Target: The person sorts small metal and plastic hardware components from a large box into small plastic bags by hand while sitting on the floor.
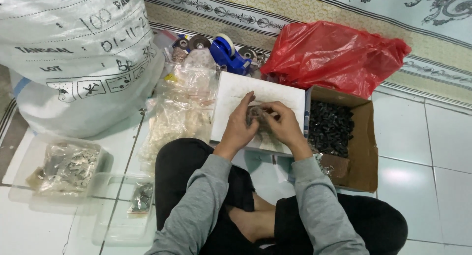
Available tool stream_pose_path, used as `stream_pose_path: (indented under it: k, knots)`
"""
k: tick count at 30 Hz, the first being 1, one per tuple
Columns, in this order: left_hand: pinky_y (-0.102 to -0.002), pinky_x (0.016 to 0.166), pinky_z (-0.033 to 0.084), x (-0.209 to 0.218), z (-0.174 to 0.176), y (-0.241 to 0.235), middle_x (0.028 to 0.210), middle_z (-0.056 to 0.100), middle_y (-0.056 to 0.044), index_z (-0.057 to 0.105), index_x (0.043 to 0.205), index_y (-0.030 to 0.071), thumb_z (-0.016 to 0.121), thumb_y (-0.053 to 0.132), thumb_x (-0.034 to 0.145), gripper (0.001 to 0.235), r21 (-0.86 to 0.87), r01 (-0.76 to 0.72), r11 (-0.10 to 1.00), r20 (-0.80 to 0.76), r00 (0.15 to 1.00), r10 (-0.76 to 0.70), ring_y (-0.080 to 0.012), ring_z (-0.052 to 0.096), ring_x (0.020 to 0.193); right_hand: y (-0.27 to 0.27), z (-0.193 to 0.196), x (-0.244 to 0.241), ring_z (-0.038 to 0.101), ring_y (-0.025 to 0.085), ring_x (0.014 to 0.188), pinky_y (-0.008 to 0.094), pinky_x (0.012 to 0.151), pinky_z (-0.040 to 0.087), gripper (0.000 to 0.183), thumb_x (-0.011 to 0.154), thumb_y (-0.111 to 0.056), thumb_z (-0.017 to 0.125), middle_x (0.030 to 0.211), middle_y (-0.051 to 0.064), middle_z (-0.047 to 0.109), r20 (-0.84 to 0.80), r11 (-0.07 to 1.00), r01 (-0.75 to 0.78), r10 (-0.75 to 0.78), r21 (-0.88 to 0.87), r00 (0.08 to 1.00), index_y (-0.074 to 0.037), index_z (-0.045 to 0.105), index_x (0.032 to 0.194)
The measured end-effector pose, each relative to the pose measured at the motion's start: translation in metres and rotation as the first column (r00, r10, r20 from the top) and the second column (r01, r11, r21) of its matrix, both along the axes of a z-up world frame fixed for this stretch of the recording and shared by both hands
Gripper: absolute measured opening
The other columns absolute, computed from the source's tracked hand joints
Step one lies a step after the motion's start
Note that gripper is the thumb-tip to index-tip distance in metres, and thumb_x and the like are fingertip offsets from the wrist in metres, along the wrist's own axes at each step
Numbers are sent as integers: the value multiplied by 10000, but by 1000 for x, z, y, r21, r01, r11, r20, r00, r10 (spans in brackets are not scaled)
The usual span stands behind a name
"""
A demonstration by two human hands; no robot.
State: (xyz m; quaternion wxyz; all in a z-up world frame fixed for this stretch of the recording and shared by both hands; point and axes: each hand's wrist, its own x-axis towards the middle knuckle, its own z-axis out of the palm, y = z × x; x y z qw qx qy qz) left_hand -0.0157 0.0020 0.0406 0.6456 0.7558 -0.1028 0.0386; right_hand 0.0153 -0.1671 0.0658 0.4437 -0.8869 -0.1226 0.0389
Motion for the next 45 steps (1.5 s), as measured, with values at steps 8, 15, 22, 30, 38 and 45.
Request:
stream_pose_path:
  k: [8,15,22,30,38,45]
  knots:
    - [-478,980,547,11,-34,-9,1095,702,-143,694,1204,64,685,94,892,314,24,12,1000,30,999,-13,-354,675,1114,-39,-31,-13,714,272,949,373,763,559,108,945,-78,720,964,114,733,34,992,97,-100,82,994,-60,758,1044]
    - [-401,878,590,5,-19,-12,907,725,-98,766,1033,109,733,125,927,112,22,73,997,12,997,-73,-280,706,958,-47,-24,-28,680,196,895,338,732,534,88,922,-56,743,895,97,751,43,979,101,-110,175,993,-46,763,1008]
    - [-475,880,566,-1,-8,-14,910,711,-159,734,1009,51,711,54,923,90,-18,90,996,-2,996,-91,-355,690,967,-56,-39,-34,671,220,876,364,741,548,64,927,-48,726,867,106,721,52,980,94,-104,178,993,-40,733,990]
    - [-449,894,518,2,-5,-17,907,671,-120,711,938,78,707,42,916,43,105,-19,994,230,973,-5,-316,609,982,-34,-17,-30,688,302,877,402,755,550,33,939,-22,713,868,122,679,301,991,4,-44,133,952,-54,710,931]
    - [-438,804,578,-3,-23,2,930,684,-177,732,1165,44,632,3,897,289,325,27,945,-39,999,-15,-338,692,903,-23,-41,-63,658,329,917,430,833,505,105,920,-145,751,960,128,678,515,968,44,93,-247,852,-63,721,978]
    - [-674,1207,97,-32,-24,-14,1631,290,-317,365,1583,17,419,174,1063,546,732,175,659,-82,982,-169,-507,188,1528,-11,-79,-67,378,495,1431,656,1164,270,599,1023,-252,456,1525,310,434,315,906,33,113,-423,942,19,376,1552]
